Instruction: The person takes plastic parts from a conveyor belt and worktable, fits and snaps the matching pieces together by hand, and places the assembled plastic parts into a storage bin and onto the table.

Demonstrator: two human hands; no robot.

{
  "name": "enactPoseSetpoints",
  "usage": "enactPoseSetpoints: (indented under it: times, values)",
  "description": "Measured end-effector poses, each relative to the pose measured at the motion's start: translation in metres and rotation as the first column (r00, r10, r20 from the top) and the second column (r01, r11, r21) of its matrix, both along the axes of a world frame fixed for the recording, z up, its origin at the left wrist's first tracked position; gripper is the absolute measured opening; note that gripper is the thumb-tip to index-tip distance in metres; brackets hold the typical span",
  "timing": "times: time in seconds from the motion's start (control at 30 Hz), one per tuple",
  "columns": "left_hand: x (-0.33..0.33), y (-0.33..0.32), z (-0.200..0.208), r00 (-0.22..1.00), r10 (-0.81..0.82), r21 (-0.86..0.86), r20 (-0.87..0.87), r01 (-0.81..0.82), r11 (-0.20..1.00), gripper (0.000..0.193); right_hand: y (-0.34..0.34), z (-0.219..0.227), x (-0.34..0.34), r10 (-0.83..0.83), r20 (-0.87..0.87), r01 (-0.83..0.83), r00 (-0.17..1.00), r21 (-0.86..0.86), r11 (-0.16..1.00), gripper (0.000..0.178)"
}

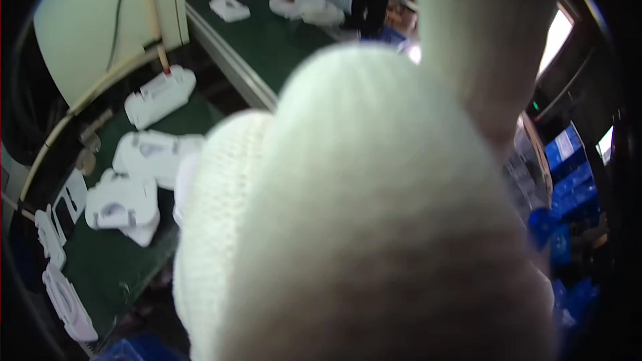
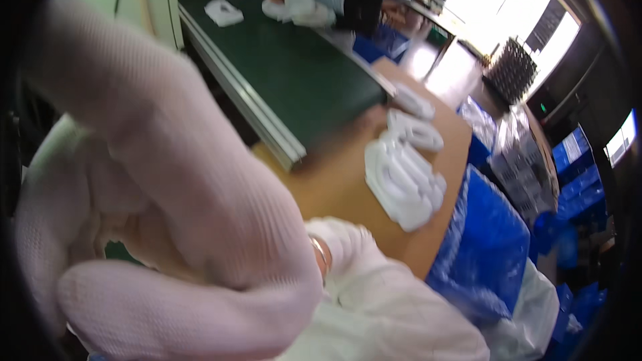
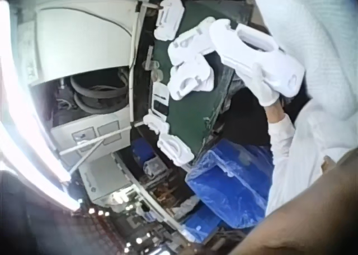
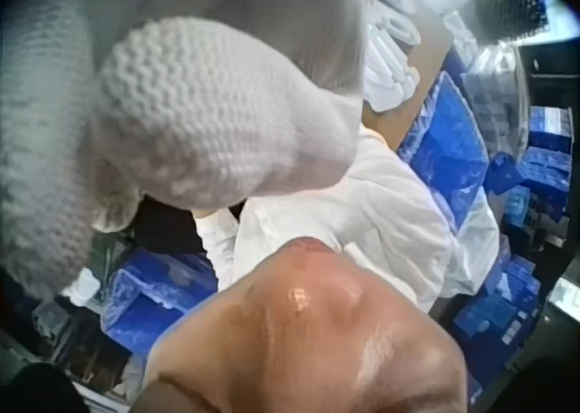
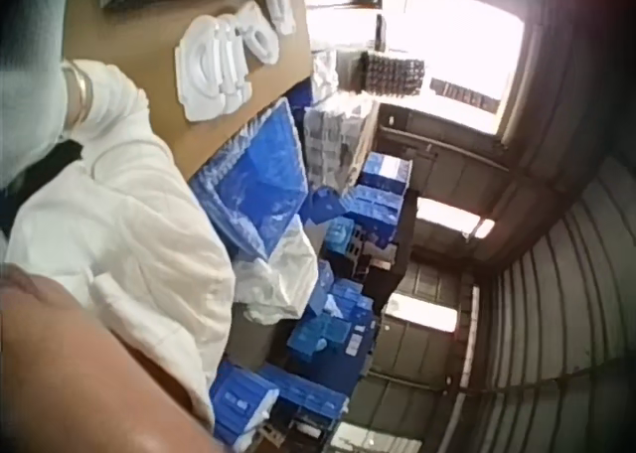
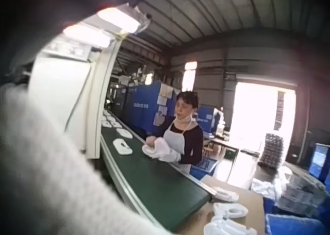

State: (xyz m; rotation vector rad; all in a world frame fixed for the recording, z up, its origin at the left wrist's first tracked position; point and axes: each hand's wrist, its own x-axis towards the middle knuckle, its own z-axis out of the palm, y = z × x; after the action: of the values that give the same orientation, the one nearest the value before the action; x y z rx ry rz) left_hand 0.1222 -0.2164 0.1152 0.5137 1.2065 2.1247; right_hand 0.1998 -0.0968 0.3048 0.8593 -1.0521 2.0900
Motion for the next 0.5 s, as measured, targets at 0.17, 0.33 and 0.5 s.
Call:
enactPoseSetpoints:
  times: [0.17, 0.33, 0.5]
  values:
    - [0.005, -0.002, -0.006, 0.994, -0.054, 0.094, 0.099, 0.045, 0.995, 0.079, 0.025, 0.021, -0.019, -0.028, -0.148, 0.064, 0.989, 0.244, 0.968, 0.065]
    - [0.012, -0.013, 0.019, 0.993, 0.000, 0.027, 0.119, -0.003, 1.000, 0.079, -0.008, 0.015, -0.001, -0.227, -0.161, 0.262, 0.961, 0.257, 0.930, 0.064]
    - [0.006, 0.026, 0.010, 0.992, 0.120, 0.200, -0.048, -0.108, 0.974, 0.061, 0.032, -0.008, 0.025, -0.616, -0.046, 0.589, 0.786, 0.356, 0.725, 0.061]
